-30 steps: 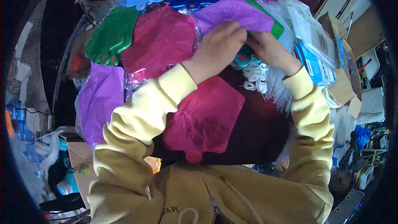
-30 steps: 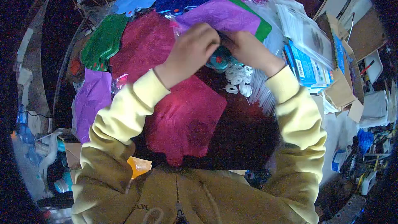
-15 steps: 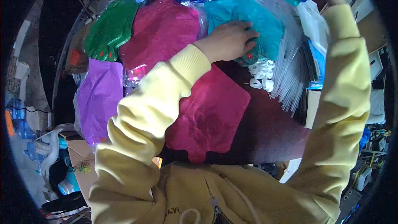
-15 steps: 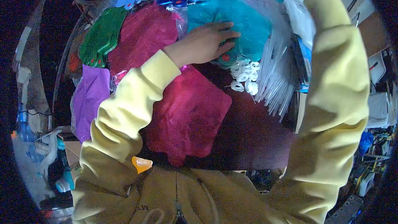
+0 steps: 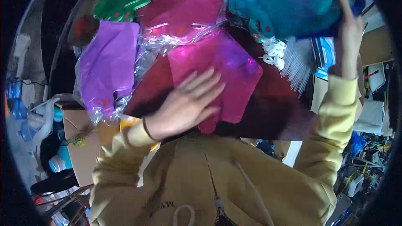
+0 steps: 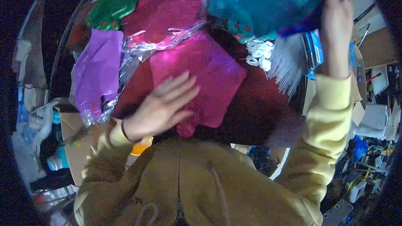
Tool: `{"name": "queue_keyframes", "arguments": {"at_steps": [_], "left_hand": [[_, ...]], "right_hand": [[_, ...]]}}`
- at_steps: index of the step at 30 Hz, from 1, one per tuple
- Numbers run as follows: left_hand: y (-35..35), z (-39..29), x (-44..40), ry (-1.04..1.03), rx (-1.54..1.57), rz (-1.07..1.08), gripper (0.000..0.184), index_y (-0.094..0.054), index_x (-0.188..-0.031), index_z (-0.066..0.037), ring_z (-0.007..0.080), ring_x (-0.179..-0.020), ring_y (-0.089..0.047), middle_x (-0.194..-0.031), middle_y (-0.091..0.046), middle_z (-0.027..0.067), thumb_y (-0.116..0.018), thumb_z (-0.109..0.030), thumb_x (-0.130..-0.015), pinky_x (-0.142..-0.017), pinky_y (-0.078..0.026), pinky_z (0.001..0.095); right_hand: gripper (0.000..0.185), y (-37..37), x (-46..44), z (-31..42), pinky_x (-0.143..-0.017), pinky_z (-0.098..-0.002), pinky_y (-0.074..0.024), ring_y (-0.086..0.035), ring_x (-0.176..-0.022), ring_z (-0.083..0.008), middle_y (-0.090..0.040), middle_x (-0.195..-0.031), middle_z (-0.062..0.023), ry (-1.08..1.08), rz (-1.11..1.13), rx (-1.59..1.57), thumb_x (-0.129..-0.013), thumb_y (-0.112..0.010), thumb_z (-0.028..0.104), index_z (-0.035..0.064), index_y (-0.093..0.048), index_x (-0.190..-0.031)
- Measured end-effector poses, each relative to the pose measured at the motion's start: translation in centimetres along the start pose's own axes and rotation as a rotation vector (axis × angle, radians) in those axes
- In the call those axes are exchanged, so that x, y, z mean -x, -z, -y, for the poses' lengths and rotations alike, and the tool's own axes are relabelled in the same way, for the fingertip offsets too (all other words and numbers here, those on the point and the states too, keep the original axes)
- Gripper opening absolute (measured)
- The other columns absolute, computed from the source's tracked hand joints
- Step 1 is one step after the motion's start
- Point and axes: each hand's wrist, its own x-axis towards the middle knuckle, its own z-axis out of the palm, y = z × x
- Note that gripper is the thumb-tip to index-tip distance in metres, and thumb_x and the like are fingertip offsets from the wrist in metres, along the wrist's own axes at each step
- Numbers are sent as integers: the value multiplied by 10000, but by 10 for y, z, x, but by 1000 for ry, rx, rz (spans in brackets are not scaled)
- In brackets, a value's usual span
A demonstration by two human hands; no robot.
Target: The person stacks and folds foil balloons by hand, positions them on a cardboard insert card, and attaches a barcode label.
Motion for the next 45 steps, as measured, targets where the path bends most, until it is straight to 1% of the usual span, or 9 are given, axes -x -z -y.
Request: {"name": "queue_keyframes", "arguments": {"at_steps": [5,10,14,20,31,35,39,42,45], "left_hand": [[-34,-40,61,63,66,10,511,-520,-1283,-63,259,-1332,-374,-1398,-439,116,-643,-231,-816,-1074,-322,444],[-60,-53,114,213,426,-459,242,-588,-1116,5,231,-908,-620,-1003,-646,128,-530,-71,-895,-810,-476,326],[-64,-62,137,847,1476,-368,314,-575,-1144,4,129,-966,-578,-1074,-624,80,-431,-226,-987,-866,-451,301],[-55,-59,120,728,1829,-184,392,-485,-1275,7,153,-1147,-493,-1221,-551,74,-445,-254,-986,-1002,-358,305],[-83,-47,106,654,1299,-205,392,-475,-1293,-9,175,-1131,-518,-1231,-552,78,-550,-157,-939,-994,-392,327],[-81,-58,94,987,1439,-250,365,-533,-1225,-11,157,-1065,-547,-1154,-591,62,-620,-150,-899,-939,-429,316],[-137,-46,126,870,1359,-260,354,-556,-1188,-12,155,-1041,-557,-1131,-602,60,-635,-178,-886,-924,-437,316],[-93,-66,100,1131,2093,-453,327,-577,-1150,-12,174,-1008,-568,-1083,-618,73,-631,-195,-884,-905,-443,322],[-103,-65,115,883,1177,-386,311,-583,-1125,-10,198,-989,-566,-1075,-614,89,-621,-209,-889,-893,-443,336]], "right_hand": [[325,-5,129,72,-872,-315,-461,-613,-981,-224,-622,-1147,-177,36,76,-190,-919,-553,159,-12,-566,-1195],[466,-5,228,97,-1005,-414,-416,-511,-1202,-340,-522,-1279,-219,578,987,-125,-803,-586,112,-12,-515,-1247],[607,-21,277,85,-1023,-426,-403,-485,-1225,-341,-522,-1279,-204,627,1082,-29,-699,-650,155,11,-505,-1271],[601,-14,215,100,-1054,-404,-358,-469,-1242,-339,-516,-1298,-187,496,1293,-343,-755,-676,131,39,-481,-1316],[375,-24,181,26,-786,-310,-481,-638,-908,-227,-635,-976,-133,-324,1007,416,-852,-638,73,1,-507,-1195],[581,-10,186,28,-975,-302,-387,-472,-1171,-154,-507,-1243,-91,-383,1109,-505,-828,-653,36,25,-385,-1343],[612,-14,196,21,-1052,-322,-314,-372,-1272,-156,-437,-1322,-105,-258,928,-320,-823,-636,1,17,-364,-1371],[610,-15,192,19,-900,-285,-452,-556,-1069,-157,-546,-1197,-116,-230,936,-553,-839,-616,-2,47,-355,-1389],[513,-10,181,27,-422,-187,-410,-529,-463,-85,-595,-682,-27,-698,871,-545,-886,-570,26,89,-392,-1363]]}}
